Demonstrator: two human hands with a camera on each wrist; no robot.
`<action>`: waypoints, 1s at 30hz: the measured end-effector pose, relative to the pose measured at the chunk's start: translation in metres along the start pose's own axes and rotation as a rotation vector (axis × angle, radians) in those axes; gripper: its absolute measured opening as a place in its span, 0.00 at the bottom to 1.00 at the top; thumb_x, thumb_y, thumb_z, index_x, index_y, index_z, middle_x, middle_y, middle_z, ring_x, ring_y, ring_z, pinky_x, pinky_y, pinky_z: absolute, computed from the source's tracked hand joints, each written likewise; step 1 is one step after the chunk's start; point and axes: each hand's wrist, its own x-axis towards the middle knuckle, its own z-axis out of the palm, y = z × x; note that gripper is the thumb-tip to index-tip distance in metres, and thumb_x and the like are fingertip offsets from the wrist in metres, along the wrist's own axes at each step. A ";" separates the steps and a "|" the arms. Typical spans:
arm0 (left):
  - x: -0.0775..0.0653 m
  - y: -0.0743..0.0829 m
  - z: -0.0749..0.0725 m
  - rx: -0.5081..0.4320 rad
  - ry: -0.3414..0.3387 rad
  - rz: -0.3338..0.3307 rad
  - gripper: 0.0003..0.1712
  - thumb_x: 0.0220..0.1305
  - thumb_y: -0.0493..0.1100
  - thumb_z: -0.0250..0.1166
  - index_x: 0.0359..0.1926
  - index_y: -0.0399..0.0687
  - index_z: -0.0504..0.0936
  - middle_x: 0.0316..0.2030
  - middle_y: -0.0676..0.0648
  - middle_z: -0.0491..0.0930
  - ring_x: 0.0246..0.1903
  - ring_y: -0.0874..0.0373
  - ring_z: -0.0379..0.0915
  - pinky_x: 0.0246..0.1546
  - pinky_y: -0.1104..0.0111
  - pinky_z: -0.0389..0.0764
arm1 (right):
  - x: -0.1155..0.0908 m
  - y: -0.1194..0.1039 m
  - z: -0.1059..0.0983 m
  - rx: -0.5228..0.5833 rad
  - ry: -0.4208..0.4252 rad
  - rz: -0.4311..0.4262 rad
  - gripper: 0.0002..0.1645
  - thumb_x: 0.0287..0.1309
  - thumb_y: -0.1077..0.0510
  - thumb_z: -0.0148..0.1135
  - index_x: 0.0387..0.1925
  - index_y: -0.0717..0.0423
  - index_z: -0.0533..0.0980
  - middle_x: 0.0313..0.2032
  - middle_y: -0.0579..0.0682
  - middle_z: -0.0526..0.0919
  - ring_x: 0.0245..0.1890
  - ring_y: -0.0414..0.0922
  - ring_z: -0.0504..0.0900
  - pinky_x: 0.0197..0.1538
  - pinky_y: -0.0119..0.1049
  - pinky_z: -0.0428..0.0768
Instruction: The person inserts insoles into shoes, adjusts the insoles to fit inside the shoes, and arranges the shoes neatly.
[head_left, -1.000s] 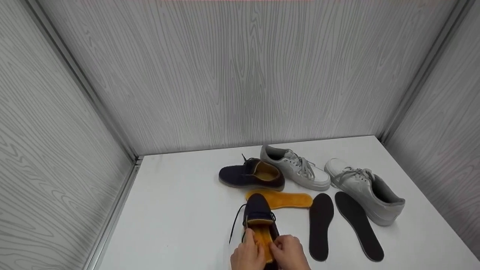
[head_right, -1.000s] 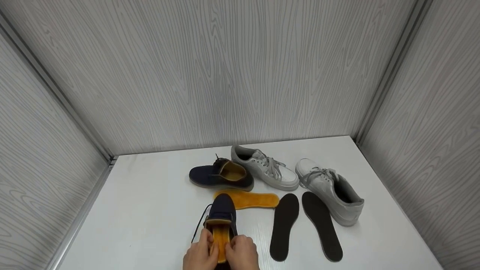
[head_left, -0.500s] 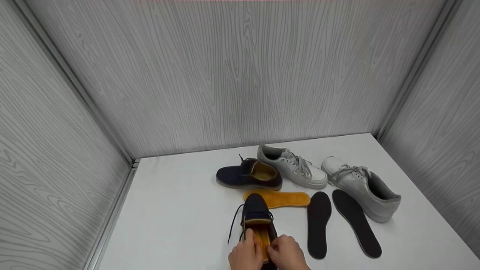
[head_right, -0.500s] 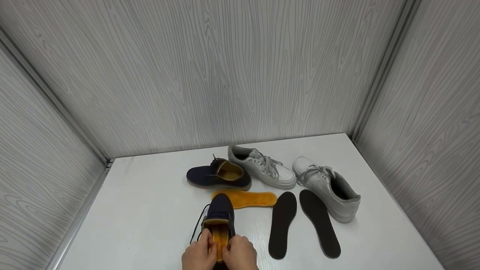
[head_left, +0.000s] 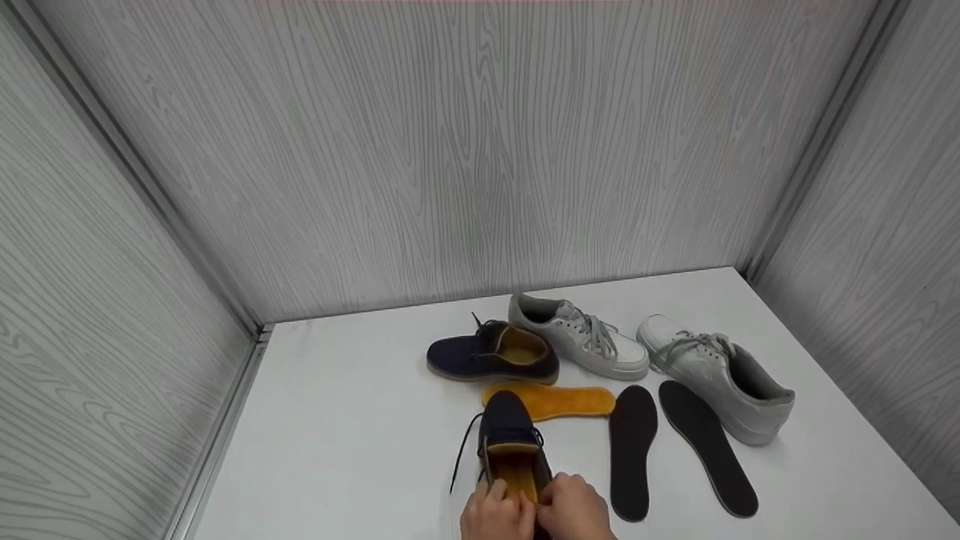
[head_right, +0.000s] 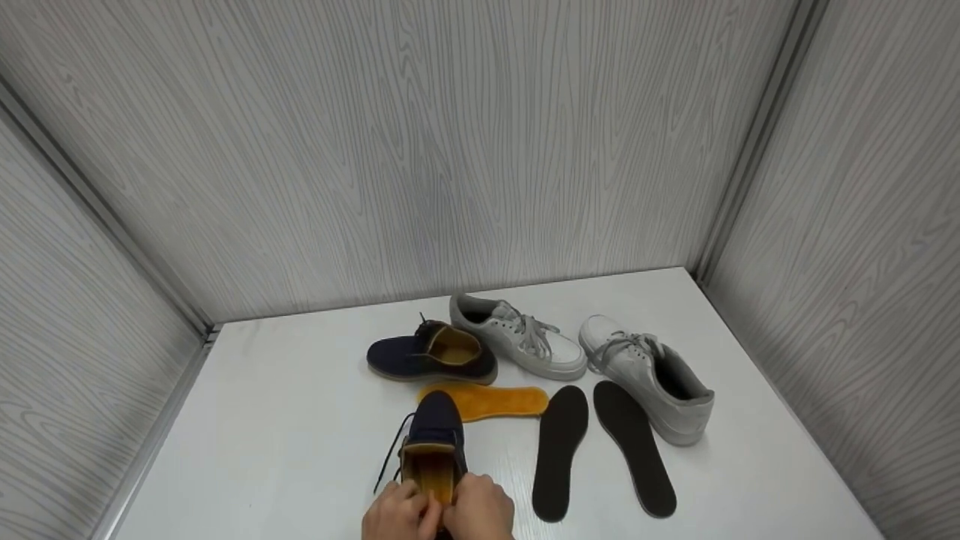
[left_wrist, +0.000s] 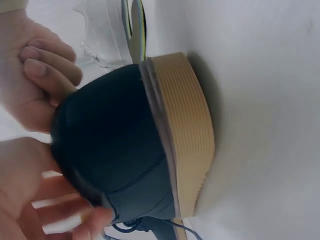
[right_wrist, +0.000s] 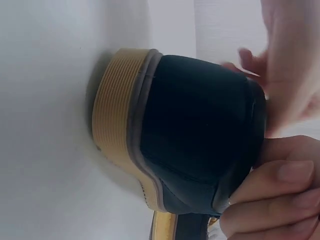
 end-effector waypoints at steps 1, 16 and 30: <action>0.000 -0.003 0.003 -0.025 0.060 0.082 0.20 0.38 0.41 0.68 0.03 0.50 0.67 0.13 0.54 0.63 0.16 0.57 0.58 0.18 0.70 0.62 | 0.000 -0.001 0.000 -0.008 0.000 -0.001 0.13 0.41 0.53 0.67 0.09 0.48 0.76 0.14 0.43 0.73 0.14 0.41 0.70 0.19 0.39 0.67; 0.004 -0.034 -0.006 -0.255 -0.378 0.457 0.10 0.54 0.48 0.63 0.20 0.52 0.81 0.18 0.58 0.75 0.22 0.68 0.64 0.25 0.81 0.59 | 0.000 -0.001 0.000 -0.073 0.046 -0.116 0.09 0.41 0.56 0.67 0.12 0.46 0.77 0.14 0.41 0.74 0.15 0.41 0.72 0.18 0.40 0.68; 0.001 -0.030 -0.003 -0.036 -0.566 0.462 0.06 0.54 0.53 0.64 0.26 0.60 0.82 0.26 0.61 0.75 0.28 0.68 0.70 0.33 0.73 0.65 | 0.005 0.005 -0.001 -0.005 0.127 -0.149 0.10 0.39 0.56 0.67 0.16 0.46 0.72 0.13 0.40 0.69 0.14 0.39 0.67 0.18 0.36 0.66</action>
